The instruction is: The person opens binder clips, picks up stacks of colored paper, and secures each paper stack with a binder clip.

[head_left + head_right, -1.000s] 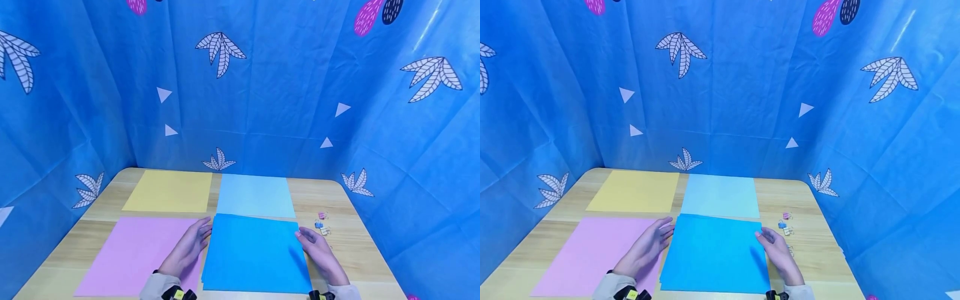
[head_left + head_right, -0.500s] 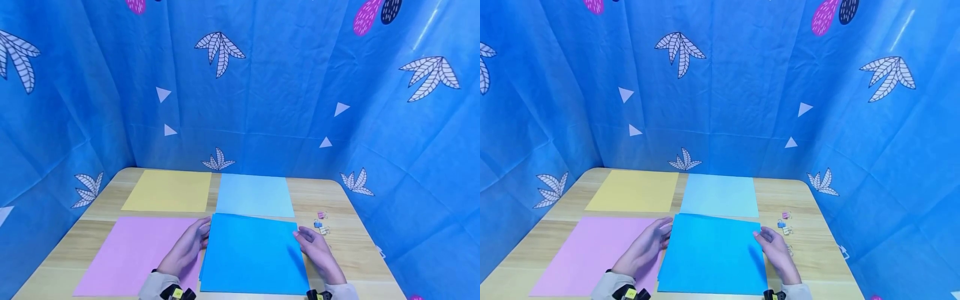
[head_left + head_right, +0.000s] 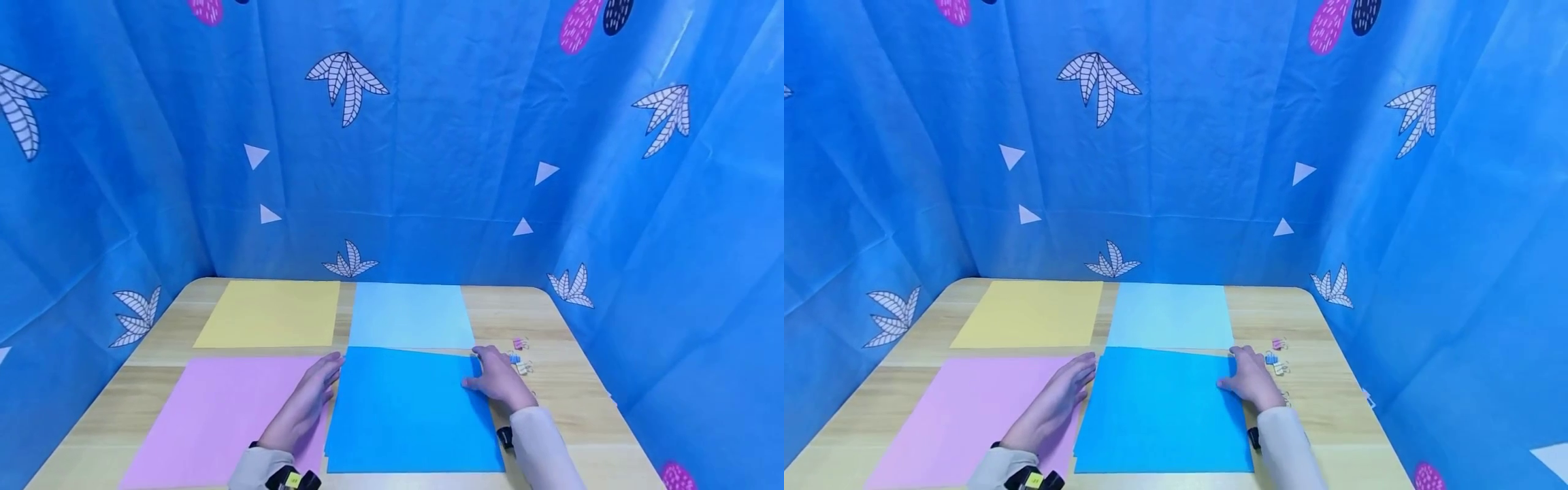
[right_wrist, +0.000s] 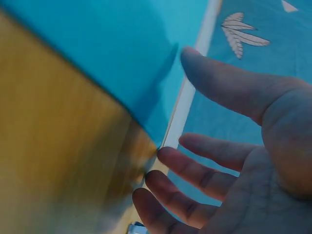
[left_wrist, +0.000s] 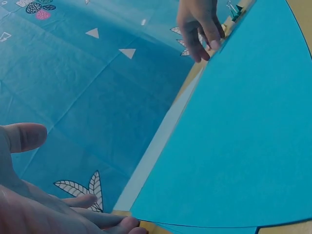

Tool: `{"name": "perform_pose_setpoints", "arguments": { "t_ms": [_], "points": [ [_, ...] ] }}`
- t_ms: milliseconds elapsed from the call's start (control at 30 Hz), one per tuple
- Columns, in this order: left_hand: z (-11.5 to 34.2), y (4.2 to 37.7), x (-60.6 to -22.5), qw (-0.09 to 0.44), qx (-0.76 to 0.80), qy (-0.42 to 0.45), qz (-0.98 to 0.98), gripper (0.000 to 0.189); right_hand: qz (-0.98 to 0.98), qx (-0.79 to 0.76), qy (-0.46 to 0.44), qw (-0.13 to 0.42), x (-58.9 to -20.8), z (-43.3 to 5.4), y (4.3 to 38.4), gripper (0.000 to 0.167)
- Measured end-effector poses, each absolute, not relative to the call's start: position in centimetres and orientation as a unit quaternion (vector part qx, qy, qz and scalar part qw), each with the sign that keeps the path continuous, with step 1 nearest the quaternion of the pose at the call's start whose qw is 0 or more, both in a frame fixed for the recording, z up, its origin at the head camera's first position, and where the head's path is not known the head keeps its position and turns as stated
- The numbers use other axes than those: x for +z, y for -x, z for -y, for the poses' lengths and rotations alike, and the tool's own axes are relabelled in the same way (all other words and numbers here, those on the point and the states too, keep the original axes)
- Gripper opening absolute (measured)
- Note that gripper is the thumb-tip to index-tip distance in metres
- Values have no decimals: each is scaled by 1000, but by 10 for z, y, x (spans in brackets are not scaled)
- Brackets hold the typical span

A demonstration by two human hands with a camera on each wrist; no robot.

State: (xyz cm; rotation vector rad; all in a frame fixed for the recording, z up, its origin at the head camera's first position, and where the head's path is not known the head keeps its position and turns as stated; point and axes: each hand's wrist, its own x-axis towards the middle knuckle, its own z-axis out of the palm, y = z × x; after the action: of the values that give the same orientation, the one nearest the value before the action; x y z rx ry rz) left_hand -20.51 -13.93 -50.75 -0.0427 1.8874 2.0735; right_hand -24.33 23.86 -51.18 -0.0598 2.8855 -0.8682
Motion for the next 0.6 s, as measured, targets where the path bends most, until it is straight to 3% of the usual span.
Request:
{"name": "perform_pose_setpoints", "arguments": {
  "t_ms": [600],
  "points": [
    [139, 200, -511, 167, 702, -6, -692, 78, -967, -239, 37, 83, -504, -238, 258, 59]
  ]
}}
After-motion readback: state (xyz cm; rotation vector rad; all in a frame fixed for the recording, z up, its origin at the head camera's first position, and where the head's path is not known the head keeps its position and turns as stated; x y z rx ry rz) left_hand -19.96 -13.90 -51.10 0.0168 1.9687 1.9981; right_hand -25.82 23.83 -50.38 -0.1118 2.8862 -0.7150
